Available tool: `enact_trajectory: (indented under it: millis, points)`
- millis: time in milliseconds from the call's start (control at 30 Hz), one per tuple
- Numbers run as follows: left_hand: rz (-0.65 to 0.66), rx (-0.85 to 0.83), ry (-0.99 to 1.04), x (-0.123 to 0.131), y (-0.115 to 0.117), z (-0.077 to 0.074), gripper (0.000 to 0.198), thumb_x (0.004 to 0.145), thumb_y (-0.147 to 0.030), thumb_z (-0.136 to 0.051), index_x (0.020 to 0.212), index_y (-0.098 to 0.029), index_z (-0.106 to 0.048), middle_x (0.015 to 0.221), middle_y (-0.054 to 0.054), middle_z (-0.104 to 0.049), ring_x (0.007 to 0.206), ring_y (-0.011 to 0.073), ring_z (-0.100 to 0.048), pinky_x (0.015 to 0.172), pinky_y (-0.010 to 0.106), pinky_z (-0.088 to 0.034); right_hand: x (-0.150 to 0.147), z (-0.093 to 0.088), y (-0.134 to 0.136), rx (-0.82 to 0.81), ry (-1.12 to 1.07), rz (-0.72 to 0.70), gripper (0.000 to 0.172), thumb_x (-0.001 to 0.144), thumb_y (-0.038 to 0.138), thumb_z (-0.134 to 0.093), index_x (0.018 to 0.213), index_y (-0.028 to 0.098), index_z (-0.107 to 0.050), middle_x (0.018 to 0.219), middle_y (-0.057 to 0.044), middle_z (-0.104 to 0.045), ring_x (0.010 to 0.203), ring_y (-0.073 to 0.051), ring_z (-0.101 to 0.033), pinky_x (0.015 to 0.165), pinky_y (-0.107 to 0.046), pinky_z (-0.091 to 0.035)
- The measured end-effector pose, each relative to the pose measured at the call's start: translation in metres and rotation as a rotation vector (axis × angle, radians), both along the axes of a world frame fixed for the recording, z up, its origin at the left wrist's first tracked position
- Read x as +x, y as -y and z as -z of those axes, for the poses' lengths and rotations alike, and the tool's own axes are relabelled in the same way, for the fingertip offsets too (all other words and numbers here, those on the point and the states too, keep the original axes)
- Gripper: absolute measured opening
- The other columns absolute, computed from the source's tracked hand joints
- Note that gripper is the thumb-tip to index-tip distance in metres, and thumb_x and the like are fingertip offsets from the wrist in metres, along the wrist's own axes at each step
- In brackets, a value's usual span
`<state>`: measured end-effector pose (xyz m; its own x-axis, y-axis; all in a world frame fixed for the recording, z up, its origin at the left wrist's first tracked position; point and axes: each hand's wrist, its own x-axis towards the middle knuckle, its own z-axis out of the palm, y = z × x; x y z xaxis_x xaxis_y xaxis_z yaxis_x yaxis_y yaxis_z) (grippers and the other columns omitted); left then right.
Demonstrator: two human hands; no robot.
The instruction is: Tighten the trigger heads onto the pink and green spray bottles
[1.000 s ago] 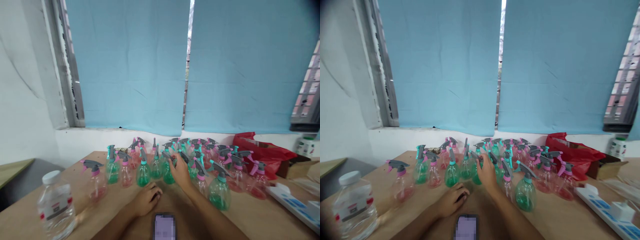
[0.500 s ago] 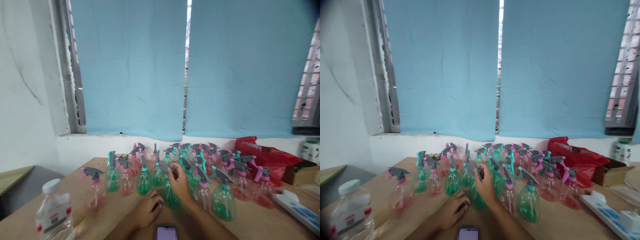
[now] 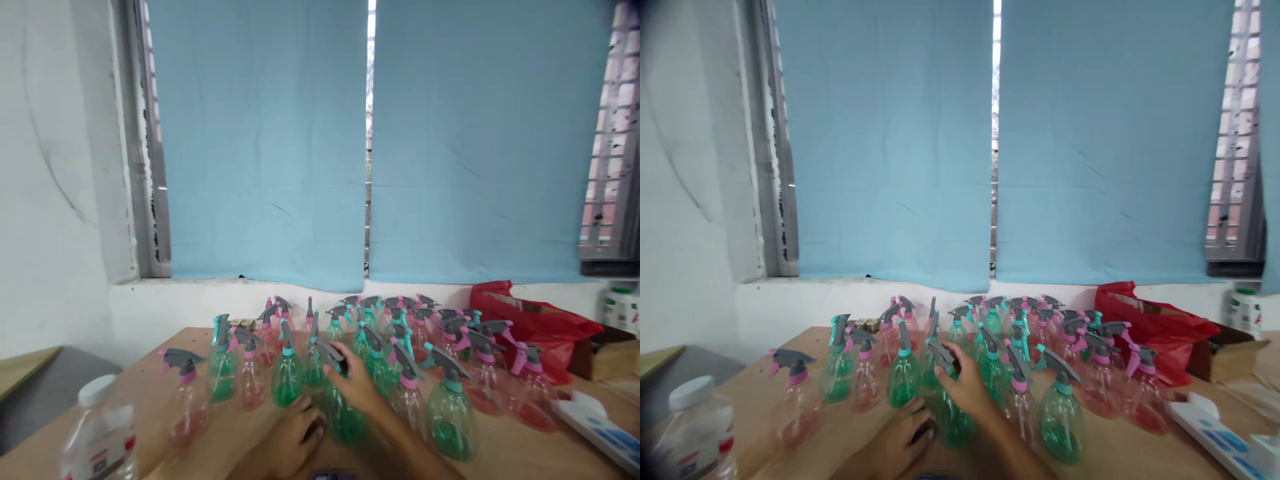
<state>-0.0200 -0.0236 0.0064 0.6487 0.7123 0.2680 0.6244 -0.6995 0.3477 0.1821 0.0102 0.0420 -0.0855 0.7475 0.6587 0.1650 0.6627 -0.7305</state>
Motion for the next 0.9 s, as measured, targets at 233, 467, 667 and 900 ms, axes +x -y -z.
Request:
enact_trajectory:
  millis: [233,467,667,900]
  points:
    - [0.046,-0.012,-0.004,-0.008,-0.003,0.001,0.016,0.096,-0.029,-0.049,0.104,-0.025,-0.062,0.109,0.006,-0.058,0.104,0.0239,-0.055,0.097,0.039,-0.044,0.000,0.001,-0.004,-0.197,-0.127,-0.064,0.029,0.067,0.018,-0.060,0.092,0.023,-0.072,0.085,-0.003,-0.070,0.077,-0.022,-0.063,0.070,-0.033,-0.052]
    - [0.030,-0.028,0.012,-0.006,0.001,-0.007,0.015,0.095,-0.029,-0.051,0.104,-0.026,-0.063,0.110,0.006,-0.061,0.108,0.0255,-0.056,0.098,0.040,-0.044,-0.004,-0.014,0.012,-0.336,-0.226,-0.479,0.035,0.063,0.020,-0.053,0.094,0.022,-0.070,0.095,-0.004,-0.071,0.072,-0.020,-0.066,0.064,-0.032,-0.051]
    - [0.033,-0.024,-0.011,-0.007,-0.004,-0.002,0.018,0.095,-0.032,-0.051,0.106,-0.026,-0.063,0.114,0.008,-0.061,0.110,0.0270,-0.056,0.098,0.042,-0.045,-0.011,-0.012,0.017,-0.360,-0.287,-0.404,0.016,0.058,0.021,-0.052,0.067,0.018,-0.065,0.063,0.001,-0.063,0.053,-0.015,-0.056,0.060,-0.029,-0.045]
    - [0.019,-0.015,-0.019,-0.011,-0.006,0.006,0.020,0.097,-0.035,-0.048,0.106,-0.026,-0.063,0.115,0.007,-0.061,0.108,0.0257,-0.057,0.098,0.041,-0.046,-0.009,-0.021,0.021,-0.274,-0.184,-0.426,0.028,0.061,0.023,-0.049,0.079,0.020,-0.070,0.062,0.001,-0.062,0.053,-0.016,-0.056,0.061,-0.030,-0.044]
